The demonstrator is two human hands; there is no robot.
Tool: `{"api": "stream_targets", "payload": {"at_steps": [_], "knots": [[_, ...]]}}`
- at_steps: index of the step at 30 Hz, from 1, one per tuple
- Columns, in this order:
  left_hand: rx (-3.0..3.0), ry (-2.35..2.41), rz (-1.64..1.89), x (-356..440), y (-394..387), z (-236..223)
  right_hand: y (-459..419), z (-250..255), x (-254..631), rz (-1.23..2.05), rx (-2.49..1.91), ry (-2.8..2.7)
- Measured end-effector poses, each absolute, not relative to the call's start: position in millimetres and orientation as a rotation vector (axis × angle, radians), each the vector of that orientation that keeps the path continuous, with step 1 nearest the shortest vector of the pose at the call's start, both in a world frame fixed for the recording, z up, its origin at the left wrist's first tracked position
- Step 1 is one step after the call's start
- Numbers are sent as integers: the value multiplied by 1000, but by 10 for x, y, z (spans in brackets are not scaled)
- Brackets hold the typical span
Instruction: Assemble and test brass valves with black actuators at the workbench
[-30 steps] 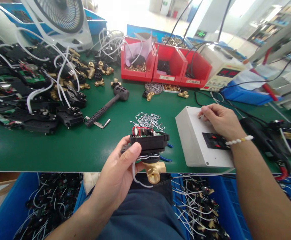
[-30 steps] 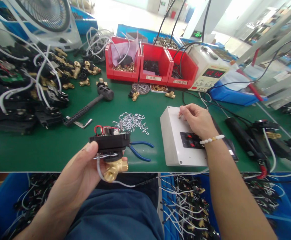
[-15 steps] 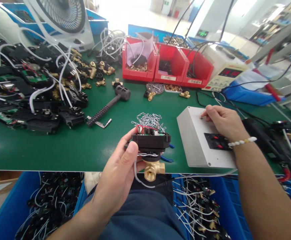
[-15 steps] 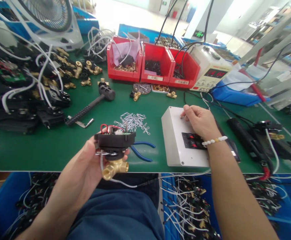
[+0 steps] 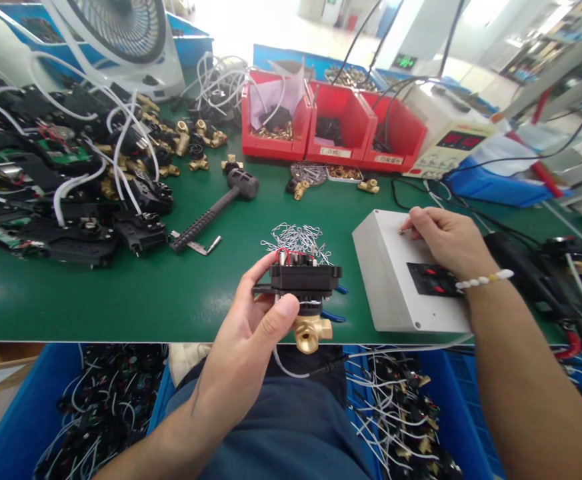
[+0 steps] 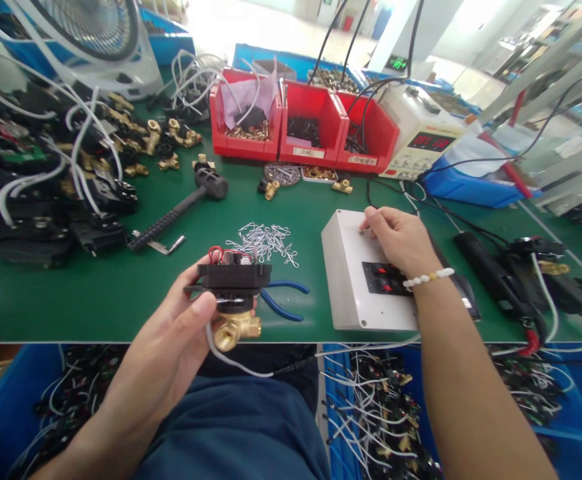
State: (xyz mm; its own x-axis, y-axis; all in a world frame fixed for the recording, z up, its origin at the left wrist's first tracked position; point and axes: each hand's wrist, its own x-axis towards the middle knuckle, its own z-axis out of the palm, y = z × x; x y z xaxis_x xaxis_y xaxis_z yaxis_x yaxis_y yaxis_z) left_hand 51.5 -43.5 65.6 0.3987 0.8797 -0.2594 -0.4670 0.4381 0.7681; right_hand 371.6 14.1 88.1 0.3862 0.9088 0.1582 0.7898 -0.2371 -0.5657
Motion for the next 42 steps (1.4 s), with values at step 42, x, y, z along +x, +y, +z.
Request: {"api": "stream_targets", "payload": {"at_steps": [42], "knots": [[682, 734, 967, 551, -487, 743, 137, 904, 3688, 277, -2104, -1428]]}}
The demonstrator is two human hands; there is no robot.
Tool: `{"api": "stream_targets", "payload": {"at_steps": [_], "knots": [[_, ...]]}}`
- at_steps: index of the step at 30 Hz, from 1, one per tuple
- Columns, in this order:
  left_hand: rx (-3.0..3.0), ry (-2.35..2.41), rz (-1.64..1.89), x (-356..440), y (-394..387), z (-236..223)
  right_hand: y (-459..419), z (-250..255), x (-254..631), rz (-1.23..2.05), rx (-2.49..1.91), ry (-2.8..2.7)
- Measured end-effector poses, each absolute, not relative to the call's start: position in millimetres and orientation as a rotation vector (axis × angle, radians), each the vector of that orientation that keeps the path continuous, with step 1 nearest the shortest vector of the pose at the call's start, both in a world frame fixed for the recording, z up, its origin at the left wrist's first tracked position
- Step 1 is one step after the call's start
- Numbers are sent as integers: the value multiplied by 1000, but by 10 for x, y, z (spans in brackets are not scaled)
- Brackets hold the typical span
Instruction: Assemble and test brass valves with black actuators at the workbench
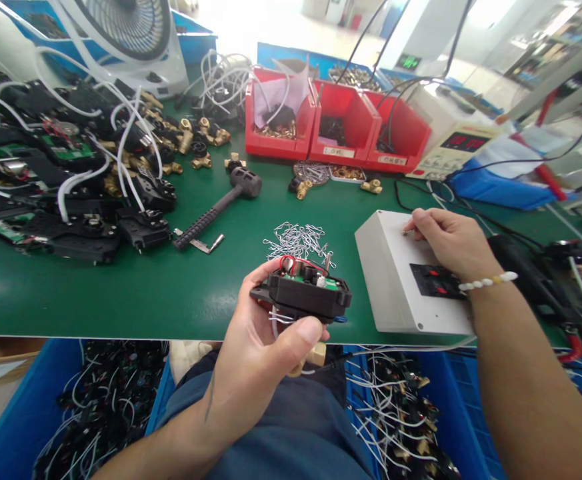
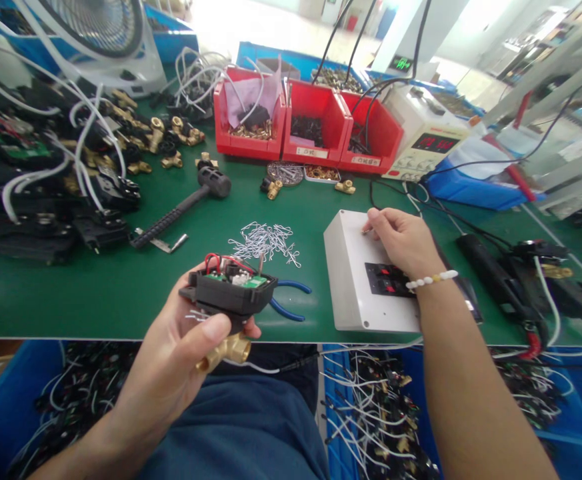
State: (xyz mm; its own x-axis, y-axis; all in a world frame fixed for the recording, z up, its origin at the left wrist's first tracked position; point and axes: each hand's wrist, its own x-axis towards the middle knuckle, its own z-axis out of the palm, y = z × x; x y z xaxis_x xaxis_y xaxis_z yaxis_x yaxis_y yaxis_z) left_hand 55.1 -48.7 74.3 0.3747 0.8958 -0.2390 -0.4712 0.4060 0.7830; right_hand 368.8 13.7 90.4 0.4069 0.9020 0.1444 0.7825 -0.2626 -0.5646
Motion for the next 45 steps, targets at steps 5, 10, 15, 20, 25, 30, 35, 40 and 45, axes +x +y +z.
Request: {"api": "stream_targets", "payload": {"at_steps": [5, 10, 15, 20, 25, 30, 35, 40, 45], "knots": [[672, 772, 975, 554, -507, 766, 141, 888, 3707, 273, -2085, -1438], [679, 765, 985, 565, -522, 750, 143, 892, 3705, 281, -2083, -1436], [668, 766, 1011, 569, -505, 743, 144, 892, 3685, 311, -2074, -1426], [606, 793, 1036, 561, -464, 758, 143, 905, 3669, 323, -2088, -1422], [552, 757, 1049, 555, -445, 765, 143, 902, 3676, 316, -2082, -1427], [559, 756, 1059, 561, -453, 779, 150, 874, 3724, 317, -2079, -1444], [554, 735, 1074, 556, -474, 787, 201, 854, 3749, 330, -2069, -1446], [579, 734, 1059, 541, -482, 804, 212, 868, 3727, 308, -2074, -1458], [566, 723, 1064, 540, -490, 803, 177, 880, 3725, 277, -2090, -1467]]}}
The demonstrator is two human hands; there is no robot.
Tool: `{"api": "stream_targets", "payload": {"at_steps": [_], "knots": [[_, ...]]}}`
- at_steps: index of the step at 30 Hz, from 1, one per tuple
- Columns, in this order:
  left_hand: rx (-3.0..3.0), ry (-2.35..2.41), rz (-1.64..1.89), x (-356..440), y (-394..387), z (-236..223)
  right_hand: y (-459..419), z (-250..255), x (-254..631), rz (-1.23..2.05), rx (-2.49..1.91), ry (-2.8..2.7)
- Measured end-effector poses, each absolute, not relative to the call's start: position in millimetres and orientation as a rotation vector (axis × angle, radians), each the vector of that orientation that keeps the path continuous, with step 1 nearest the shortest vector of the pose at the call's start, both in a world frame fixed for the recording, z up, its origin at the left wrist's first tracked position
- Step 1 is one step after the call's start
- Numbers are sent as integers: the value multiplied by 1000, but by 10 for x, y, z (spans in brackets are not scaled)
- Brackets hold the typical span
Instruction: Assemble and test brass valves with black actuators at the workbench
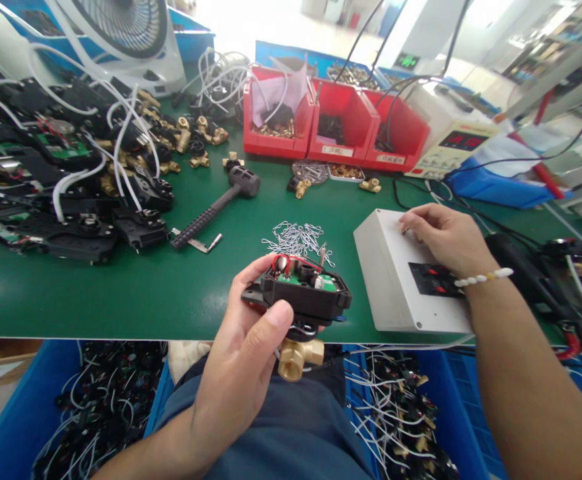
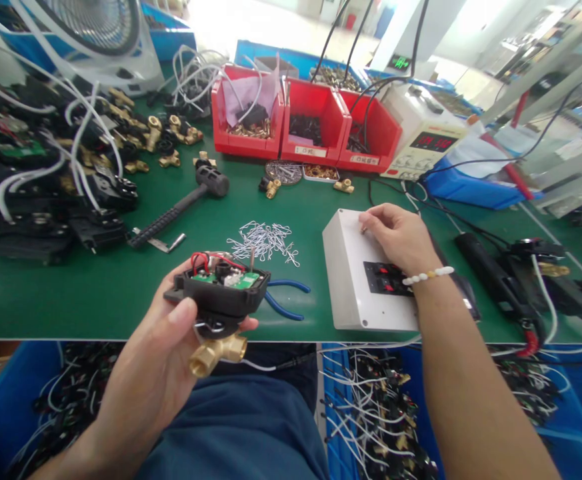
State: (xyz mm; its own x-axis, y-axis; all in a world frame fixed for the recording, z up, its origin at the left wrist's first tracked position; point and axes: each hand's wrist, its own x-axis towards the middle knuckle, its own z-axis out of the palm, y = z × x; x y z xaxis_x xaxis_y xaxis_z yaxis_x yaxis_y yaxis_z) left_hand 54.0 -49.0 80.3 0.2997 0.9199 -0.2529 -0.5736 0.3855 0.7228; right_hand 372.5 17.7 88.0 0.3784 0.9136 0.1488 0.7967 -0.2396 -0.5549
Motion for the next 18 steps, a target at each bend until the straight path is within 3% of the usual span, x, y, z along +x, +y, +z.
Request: {"api": "stream_targets", "payload": {"at_steps": [18], "knots": [[531, 717, 1057, 548, -445, 782, 195, 816, 3807, 239, -2101, -1455]]}}
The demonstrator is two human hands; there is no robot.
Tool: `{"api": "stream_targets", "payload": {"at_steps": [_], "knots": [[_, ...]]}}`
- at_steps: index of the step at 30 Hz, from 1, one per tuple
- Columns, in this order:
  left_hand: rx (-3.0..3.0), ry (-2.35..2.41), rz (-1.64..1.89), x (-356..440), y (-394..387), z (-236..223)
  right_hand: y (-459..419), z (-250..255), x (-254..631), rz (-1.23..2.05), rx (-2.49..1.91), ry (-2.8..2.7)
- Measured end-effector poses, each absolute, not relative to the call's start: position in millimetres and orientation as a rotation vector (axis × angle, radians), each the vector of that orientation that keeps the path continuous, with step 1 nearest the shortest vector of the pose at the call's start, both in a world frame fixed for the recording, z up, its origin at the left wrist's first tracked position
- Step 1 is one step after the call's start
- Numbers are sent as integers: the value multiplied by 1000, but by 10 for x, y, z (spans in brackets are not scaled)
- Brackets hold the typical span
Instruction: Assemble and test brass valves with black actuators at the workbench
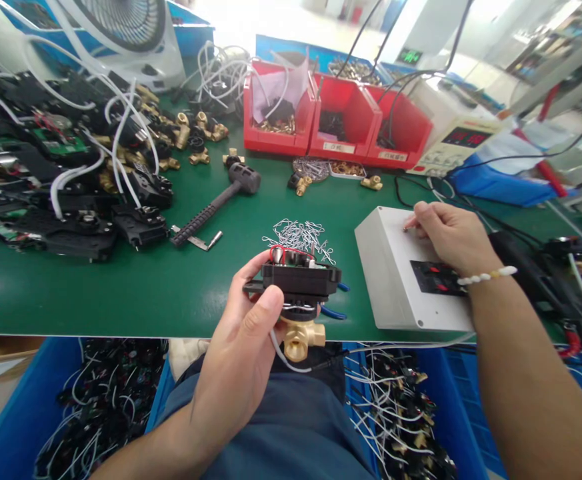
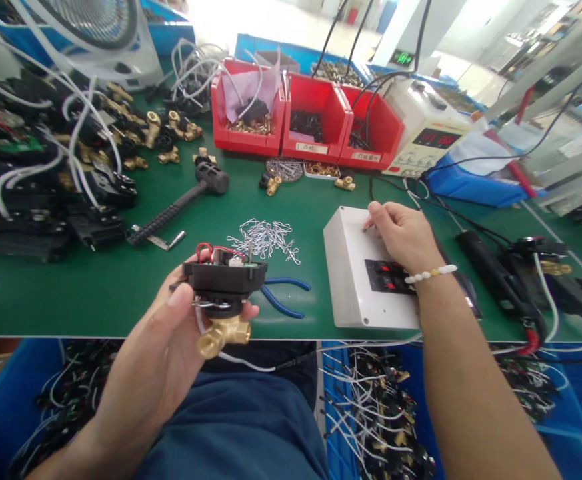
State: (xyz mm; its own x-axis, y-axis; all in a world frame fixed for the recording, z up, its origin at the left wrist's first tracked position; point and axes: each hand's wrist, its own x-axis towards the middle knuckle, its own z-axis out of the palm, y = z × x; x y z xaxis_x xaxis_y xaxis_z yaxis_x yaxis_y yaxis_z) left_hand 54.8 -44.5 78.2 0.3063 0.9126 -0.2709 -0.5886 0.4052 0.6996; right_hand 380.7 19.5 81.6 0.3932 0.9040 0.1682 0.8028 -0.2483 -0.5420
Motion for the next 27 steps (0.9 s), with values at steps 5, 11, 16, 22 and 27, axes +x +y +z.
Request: {"api": "stream_targets", "payload": {"at_steps": [5, 11, 16, 22, 27], "knots": [[516, 718, 1064, 544, -437, 769, 243, 768, 3872, 268, -2084, -1437], [509, 719, 1068, 540, -432, 773, 253, 771, 3869, 278, -2041, -1448], [505, 732, 1065, 531, -441, 793, 255, 783, 3856, 276, -2038, -1448], [500, 729, 1057, 519, -422, 778, 246, 791, 3846, 275, -2046, -1439], [496, 719, 1050, 528, -417, 771, 246, 786, 3851, 274, -2062, -1427]]}}
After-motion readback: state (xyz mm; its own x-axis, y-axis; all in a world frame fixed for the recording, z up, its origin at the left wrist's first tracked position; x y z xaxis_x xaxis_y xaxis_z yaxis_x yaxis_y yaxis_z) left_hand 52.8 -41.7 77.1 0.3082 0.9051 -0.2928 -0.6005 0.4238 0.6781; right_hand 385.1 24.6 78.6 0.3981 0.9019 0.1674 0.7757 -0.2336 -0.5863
